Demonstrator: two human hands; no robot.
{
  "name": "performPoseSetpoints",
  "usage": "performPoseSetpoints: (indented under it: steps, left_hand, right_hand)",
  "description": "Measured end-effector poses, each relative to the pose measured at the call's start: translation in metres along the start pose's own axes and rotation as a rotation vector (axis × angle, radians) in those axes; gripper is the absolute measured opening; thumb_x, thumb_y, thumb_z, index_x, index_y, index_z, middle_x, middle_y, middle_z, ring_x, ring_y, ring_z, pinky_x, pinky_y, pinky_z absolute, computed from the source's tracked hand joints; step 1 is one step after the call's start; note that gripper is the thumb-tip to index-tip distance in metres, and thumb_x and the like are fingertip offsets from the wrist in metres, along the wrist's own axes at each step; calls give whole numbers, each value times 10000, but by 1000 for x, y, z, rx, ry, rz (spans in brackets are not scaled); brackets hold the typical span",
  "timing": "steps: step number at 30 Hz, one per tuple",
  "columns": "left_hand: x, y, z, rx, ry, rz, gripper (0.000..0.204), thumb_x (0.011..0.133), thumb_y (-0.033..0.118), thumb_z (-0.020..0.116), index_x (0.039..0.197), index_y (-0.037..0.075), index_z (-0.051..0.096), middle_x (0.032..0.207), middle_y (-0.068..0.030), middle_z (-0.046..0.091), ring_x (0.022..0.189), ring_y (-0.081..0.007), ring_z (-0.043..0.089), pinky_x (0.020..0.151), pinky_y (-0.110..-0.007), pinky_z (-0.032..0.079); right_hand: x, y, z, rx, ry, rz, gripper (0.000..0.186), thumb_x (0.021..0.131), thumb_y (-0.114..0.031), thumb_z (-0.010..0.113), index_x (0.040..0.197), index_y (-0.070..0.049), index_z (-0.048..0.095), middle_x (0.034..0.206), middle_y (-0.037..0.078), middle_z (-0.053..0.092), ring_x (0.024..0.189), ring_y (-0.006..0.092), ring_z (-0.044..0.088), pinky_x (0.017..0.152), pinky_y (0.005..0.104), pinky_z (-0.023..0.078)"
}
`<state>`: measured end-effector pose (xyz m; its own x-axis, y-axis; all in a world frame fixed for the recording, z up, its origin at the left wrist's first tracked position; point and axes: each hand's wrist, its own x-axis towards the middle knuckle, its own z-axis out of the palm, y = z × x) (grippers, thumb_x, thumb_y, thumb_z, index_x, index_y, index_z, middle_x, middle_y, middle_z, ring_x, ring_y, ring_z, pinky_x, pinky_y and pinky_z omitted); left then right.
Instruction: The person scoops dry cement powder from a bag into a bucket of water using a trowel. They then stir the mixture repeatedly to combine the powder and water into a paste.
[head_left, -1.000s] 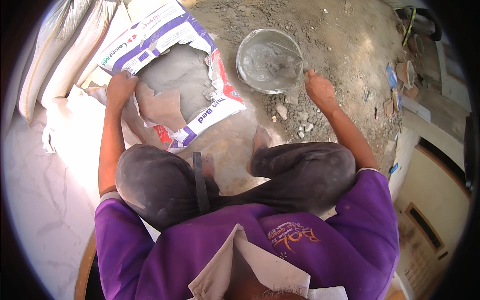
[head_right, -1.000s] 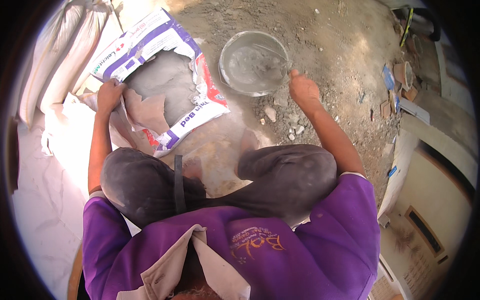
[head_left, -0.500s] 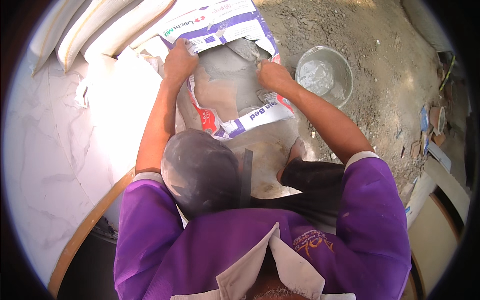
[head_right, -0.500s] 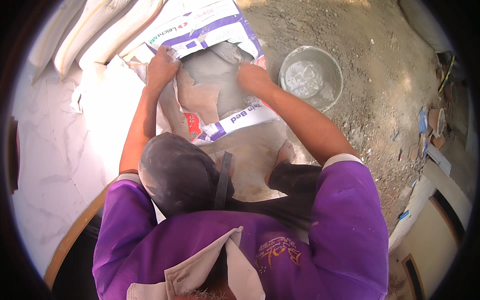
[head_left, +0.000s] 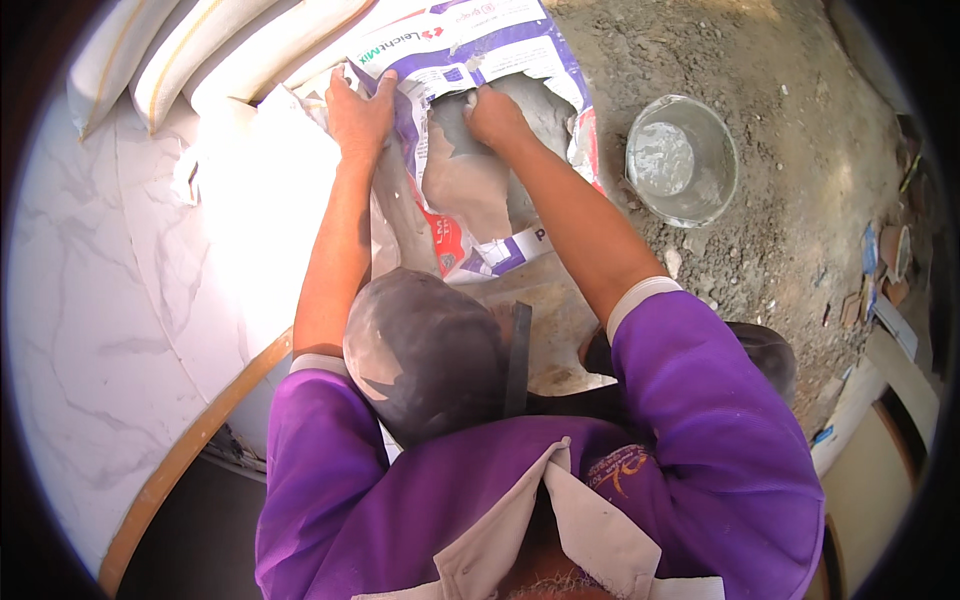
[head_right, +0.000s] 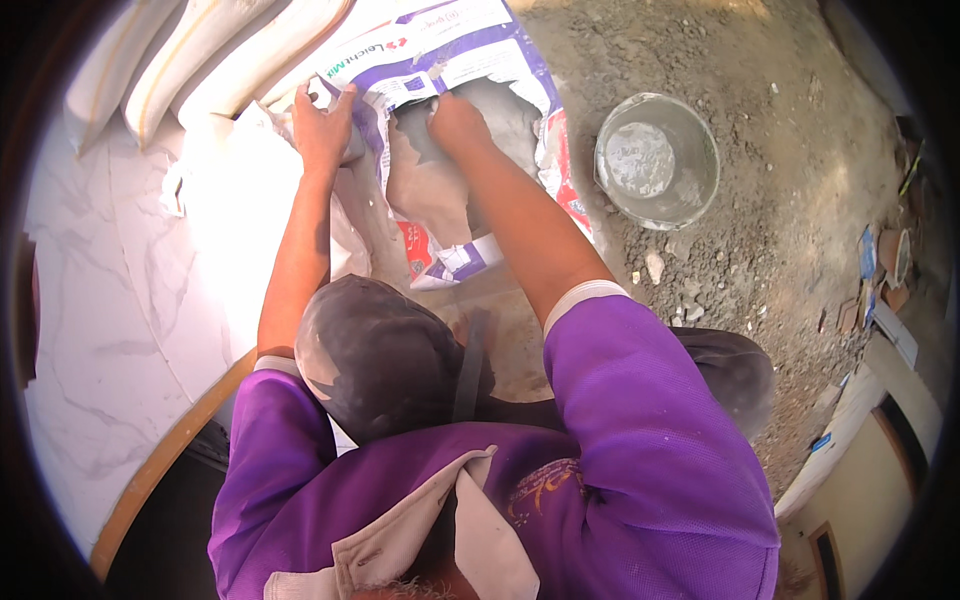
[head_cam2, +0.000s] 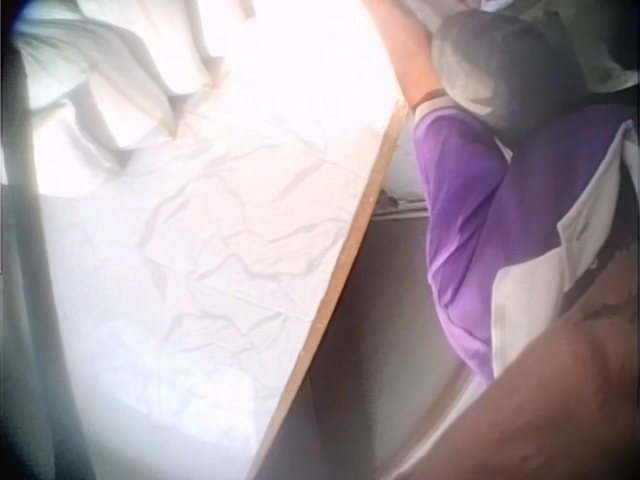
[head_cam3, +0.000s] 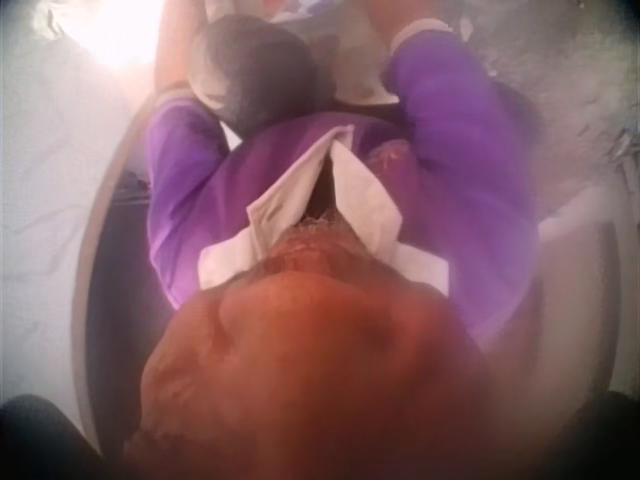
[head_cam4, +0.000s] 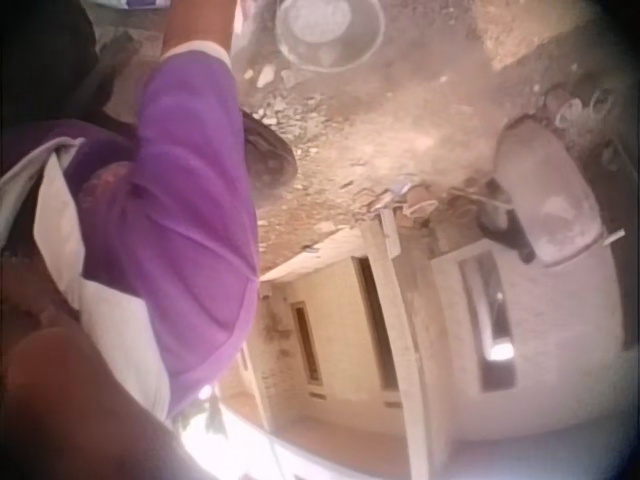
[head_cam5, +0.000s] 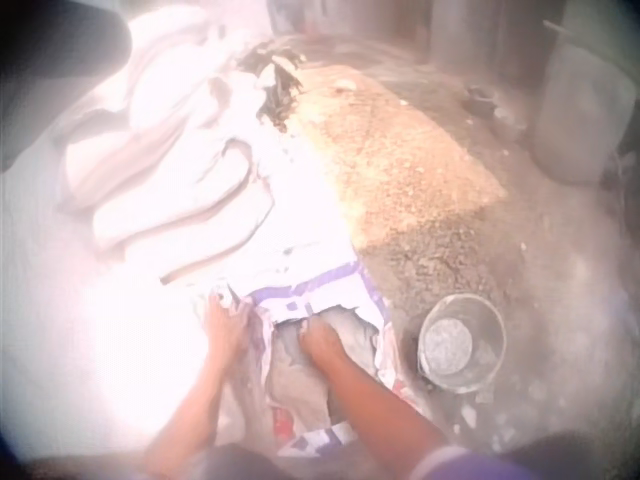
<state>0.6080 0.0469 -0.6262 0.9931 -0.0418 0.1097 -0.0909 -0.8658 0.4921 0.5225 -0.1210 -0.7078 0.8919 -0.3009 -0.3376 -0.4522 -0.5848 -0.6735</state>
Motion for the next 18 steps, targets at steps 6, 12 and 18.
performPoseSetpoints:
  steps: [6,12,18]
  left_hand:
    - [53,-4,7,-184,-126,-92,746,884,459,629,1448,30,398,1322,-258,553,1227,-392,537,1022,-427,422]
    - [84,-26,26,-155,-249,-92,496,960,305,568,1401,85,511,1253,-177,625,1060,-251,633,879,-358,491]
    - [74,-28,43,-143,-240,-200,392,969,240,570,1347,134,561,1121,-124,676,825,-195,674,777,-381,516]
  right_hand:
    - [10,5,-21,-46,49,90,352,869,-277,563,1021,16,685,1000,241,692,951,401,666,860,483,517]
    - [18,-2,14,18,-40,68,357,850,-270,570,1037,7,697,1050,247,683,1010,389,656,892,455,516]
    - [5,6,40,34,-129,11,389,824,-284,610,1065,14,676,1059,262,674,1017,381,653,912,436,514]
